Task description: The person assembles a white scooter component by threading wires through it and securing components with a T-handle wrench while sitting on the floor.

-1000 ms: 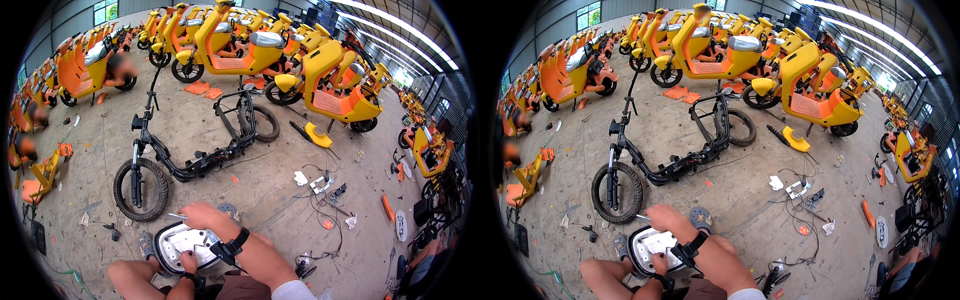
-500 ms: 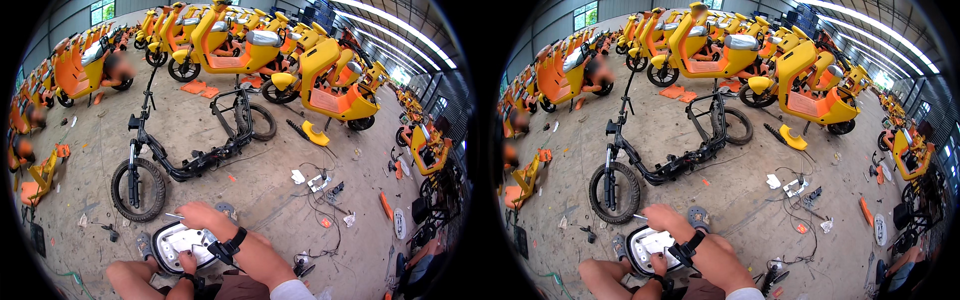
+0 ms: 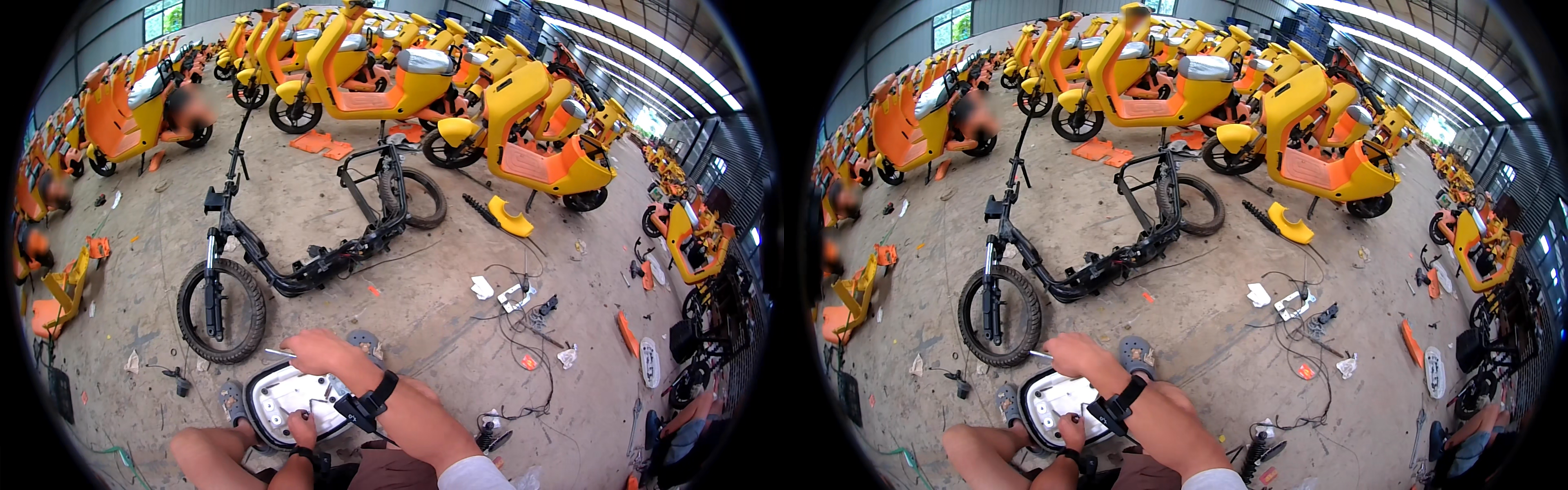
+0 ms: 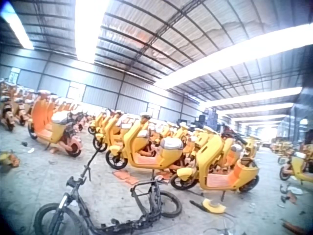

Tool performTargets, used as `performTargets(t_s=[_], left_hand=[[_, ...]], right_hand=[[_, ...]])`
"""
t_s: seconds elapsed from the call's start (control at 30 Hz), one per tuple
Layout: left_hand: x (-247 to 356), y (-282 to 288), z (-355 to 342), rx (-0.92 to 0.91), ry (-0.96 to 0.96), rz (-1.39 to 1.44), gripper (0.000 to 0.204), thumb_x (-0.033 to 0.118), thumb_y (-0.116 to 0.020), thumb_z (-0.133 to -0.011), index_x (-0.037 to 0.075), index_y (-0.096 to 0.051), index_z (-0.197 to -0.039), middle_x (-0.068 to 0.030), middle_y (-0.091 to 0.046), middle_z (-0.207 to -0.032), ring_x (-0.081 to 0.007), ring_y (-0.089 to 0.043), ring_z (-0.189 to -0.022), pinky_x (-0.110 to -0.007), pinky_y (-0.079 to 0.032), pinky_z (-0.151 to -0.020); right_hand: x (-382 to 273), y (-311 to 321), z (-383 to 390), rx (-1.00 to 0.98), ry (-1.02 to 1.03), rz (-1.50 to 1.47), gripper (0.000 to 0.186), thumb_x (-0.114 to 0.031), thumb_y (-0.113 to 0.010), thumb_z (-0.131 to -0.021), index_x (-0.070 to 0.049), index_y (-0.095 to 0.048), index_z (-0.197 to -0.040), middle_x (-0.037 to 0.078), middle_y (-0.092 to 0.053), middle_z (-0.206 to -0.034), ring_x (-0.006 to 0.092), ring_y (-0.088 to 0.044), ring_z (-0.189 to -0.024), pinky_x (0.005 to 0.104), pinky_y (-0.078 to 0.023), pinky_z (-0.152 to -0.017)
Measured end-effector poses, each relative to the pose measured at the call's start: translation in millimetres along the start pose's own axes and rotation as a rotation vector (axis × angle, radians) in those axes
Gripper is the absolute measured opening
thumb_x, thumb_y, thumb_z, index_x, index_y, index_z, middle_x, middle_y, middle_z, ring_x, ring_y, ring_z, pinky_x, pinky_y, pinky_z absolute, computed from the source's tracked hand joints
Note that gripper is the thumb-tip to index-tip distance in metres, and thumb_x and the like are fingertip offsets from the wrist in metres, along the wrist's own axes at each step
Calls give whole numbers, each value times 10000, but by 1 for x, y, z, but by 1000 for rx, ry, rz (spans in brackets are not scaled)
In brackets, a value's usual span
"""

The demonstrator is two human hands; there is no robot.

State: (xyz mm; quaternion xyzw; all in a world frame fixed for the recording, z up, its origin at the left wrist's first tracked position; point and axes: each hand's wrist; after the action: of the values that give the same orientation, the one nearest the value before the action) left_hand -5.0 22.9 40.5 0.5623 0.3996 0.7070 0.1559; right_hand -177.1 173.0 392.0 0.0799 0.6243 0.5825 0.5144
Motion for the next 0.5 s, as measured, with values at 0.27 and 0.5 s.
performTargets(t_s=[0.27, 0.5], left_hand=[[11, 4, 1, -21, 59, 81, 238, 88, -808, -692, -42, -681, -846, -184, -659, -763, -365, -636, -732, -452, -501, -716], [7, 2, -3, -10, 95, 90, 243, 94, -813, -693, -45, -671, -831, -182, -668, -747, -348, -656, -725, -422, -514, -694]], right_hand=[[1, 0, 1, -1, -3, 8, 301, -100, -559, -827, -74, -710, -1086, 202, -699, -1038, 381, -656, -1013, 476, -512, -889], [1, 0, 2, 2, -7, 6, 293, -92, -560, -823, -65, -710, -1073, 205, -701, -1030, 386, -660, -1003, 478, -517, -875]])
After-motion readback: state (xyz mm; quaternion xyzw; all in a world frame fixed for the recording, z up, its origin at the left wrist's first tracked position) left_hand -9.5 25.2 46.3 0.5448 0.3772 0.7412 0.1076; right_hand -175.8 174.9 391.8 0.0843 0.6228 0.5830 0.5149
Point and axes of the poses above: each hand's wrist, its own z-axis away from the middle knuckle, its own y-axis out of the back of the hand, x = y × z
